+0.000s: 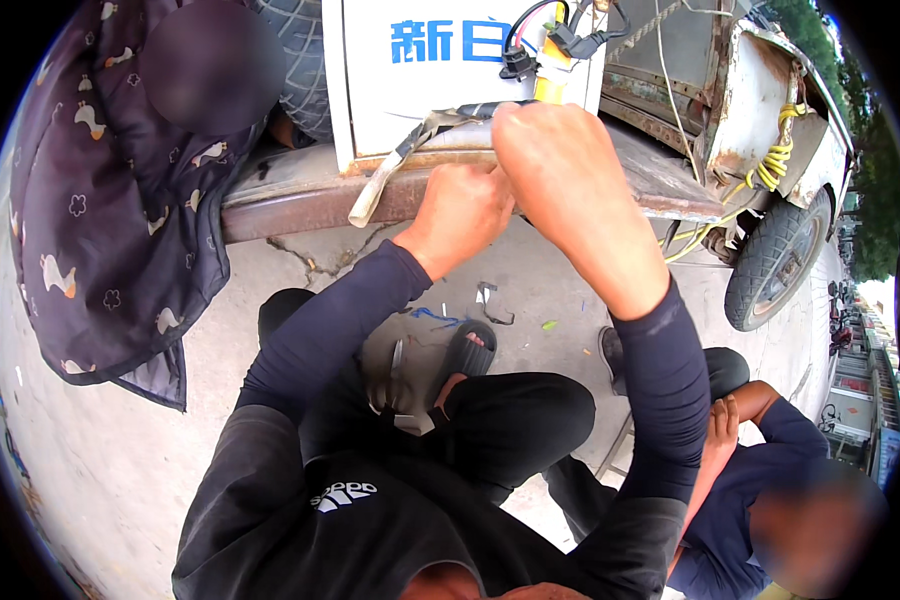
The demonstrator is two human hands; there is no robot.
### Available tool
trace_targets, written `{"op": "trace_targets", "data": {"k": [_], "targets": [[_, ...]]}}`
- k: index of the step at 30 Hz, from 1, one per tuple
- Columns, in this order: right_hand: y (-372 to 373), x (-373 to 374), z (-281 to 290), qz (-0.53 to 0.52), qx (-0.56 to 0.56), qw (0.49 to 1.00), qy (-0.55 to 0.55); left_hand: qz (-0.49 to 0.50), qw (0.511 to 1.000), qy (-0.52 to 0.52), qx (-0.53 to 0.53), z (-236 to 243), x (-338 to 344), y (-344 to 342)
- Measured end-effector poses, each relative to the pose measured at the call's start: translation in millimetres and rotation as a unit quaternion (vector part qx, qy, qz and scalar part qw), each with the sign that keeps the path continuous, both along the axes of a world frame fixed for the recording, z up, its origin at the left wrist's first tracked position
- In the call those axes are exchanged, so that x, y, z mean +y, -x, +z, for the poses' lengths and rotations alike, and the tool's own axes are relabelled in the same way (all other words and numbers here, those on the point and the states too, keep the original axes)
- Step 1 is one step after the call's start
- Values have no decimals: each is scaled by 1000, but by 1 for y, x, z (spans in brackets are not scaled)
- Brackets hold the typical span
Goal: The person sits on the ground and repairs wires on a three-wheeled vehicle. They use electrical tape to wrap and secure the wires, ensuring they are properly connected and insulated.
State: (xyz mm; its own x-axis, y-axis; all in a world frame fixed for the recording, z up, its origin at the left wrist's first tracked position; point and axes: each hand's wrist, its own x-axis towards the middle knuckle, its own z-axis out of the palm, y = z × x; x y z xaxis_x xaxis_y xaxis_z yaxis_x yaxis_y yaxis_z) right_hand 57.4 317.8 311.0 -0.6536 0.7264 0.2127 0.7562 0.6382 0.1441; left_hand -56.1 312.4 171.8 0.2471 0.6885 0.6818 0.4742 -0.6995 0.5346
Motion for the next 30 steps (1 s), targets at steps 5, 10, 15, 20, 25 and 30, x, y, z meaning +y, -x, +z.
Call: {"op": "trace_targets", "data": {"k": [5,10,15,20,25,30], "targets": [[56,41,13,-10,-207,974,97,15,996,-77,34,1,1,8],[59,65,24,5,-243,958,153,35,992,-73,96,17,-8,4],[54,78,41,-88,-74,924,364,46,996,-58,58,35,-15,-10],[-16,36,14,-27,419,907,31,87,989,-60,105,39,-10,-5],[-50,-51,-47,-162,756,634,-6,58,974,-94,199,49,-6,-29],[-63,-65,-79,-163,719,674,46,91,984,-39,151,49,-13,-53]]}}
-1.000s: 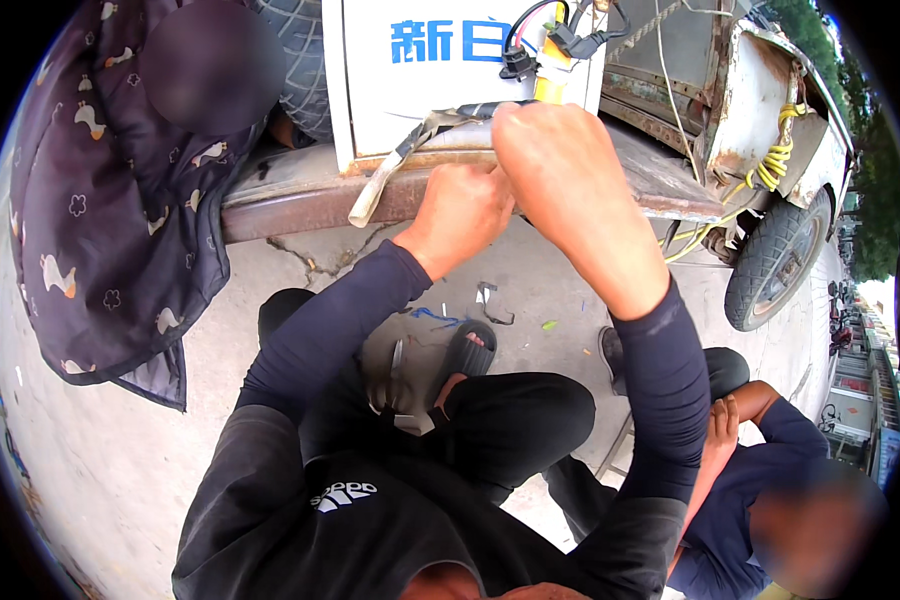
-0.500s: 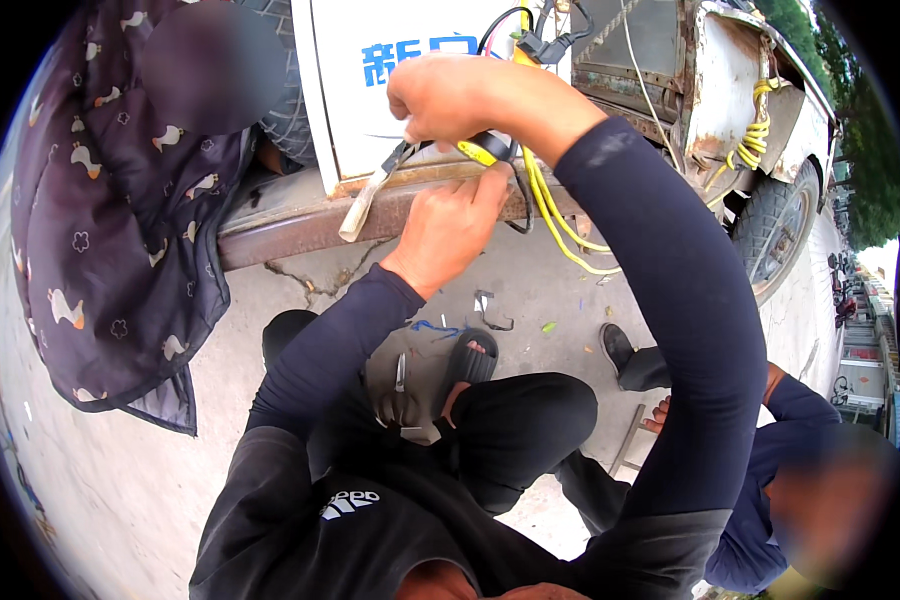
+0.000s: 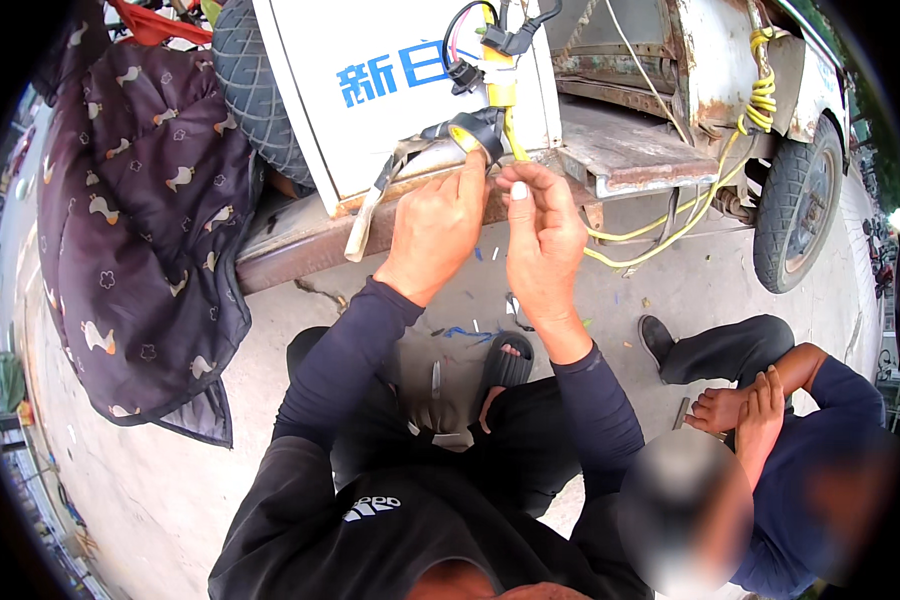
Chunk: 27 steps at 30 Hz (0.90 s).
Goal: The person sits on the ground and repairs wires on a three-wheeled vehicle. They use electrical tape to wrap and secure the wires, ensuring they are properly connected and insulated.
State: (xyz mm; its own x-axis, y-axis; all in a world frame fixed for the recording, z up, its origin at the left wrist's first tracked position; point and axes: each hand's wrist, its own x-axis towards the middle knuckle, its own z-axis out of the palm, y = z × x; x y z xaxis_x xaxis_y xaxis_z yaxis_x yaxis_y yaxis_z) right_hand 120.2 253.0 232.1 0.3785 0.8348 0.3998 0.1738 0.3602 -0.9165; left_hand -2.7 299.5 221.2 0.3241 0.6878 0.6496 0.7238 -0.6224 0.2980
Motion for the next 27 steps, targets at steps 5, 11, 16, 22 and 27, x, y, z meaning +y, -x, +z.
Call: {"op": "trace_targets", "data": {"k": [5,11,16,22,27], "targets": [[-22,-4,-8,-14,3,998,58,-10,996,83,-34,39,-6,-14],[-28,-14,12,-30,-7,995,93,14,998,64,-13,60,-15,-43],[-33,-8,3,19,170,983,67,-39,961,231,-149,69,-14,-56],[-51,-6,3,0,79,992,97,-118,781,503,-350,64,-3,-59],[-73,-11,12,13,19,991,130,-136,750,550,-340,56,5,-47]]}}
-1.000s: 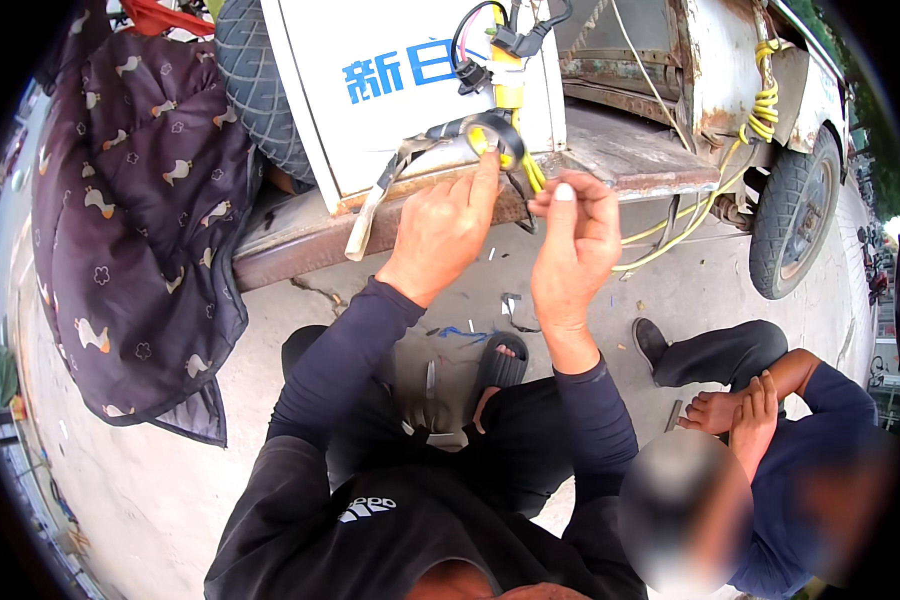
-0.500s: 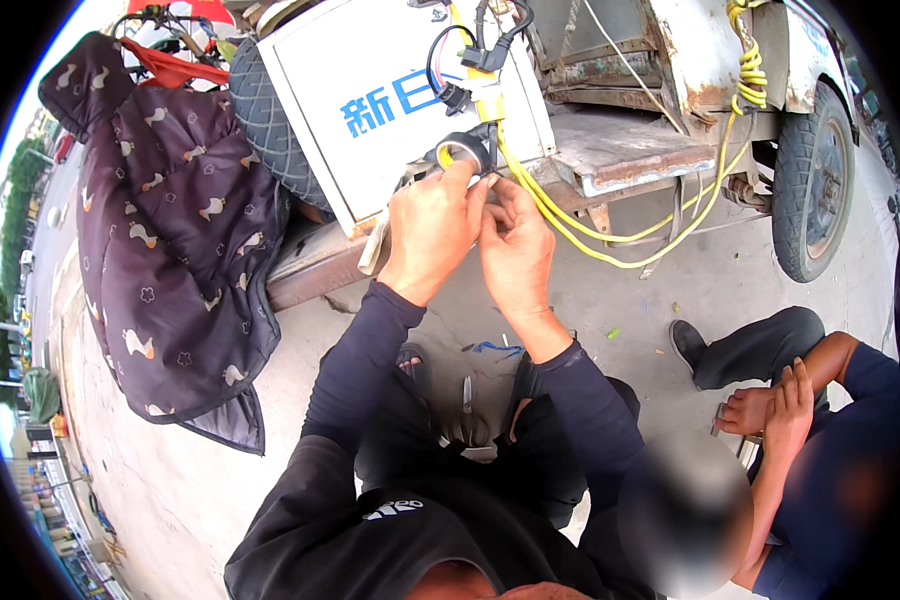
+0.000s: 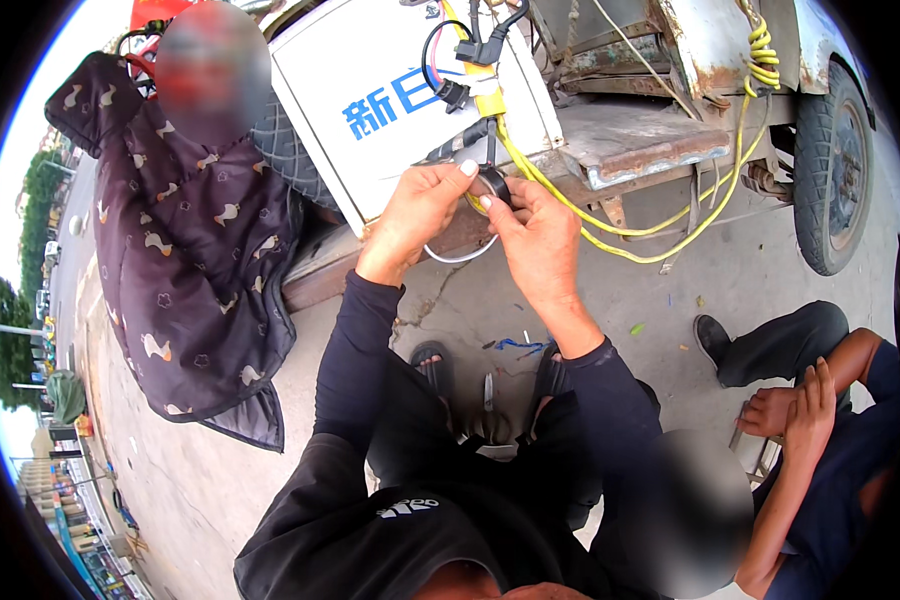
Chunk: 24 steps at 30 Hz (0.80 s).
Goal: The person sits on the ground and repairs wires on a three-wheeled vehicle. They use electrical tape to wrap and secure the wires, ensuring they are properly connected and insulated.
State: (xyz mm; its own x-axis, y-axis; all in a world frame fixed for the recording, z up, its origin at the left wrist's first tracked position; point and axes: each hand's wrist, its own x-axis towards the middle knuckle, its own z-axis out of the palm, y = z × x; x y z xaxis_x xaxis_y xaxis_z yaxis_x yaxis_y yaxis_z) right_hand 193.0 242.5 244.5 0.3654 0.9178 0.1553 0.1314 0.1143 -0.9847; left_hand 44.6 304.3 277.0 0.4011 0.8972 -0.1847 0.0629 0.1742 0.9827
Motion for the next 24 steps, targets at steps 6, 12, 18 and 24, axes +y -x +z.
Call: {"op": "trace_targets", "data": {"k": [6,12,18,24], "targets": [[-5,9,7,4,-41,999,-2,-1,999,34,-40,-9,18,14],[-3,16,7,-10,-174,984,-23,-2,999,23,-37,-22,28,31],[8,17,14,5,-243,968,-56,23,1000,-2,-9,-30,29,38],[29,14,22,-14,-392,916,-90,58,989,-132,41,-44,21,48]]}}
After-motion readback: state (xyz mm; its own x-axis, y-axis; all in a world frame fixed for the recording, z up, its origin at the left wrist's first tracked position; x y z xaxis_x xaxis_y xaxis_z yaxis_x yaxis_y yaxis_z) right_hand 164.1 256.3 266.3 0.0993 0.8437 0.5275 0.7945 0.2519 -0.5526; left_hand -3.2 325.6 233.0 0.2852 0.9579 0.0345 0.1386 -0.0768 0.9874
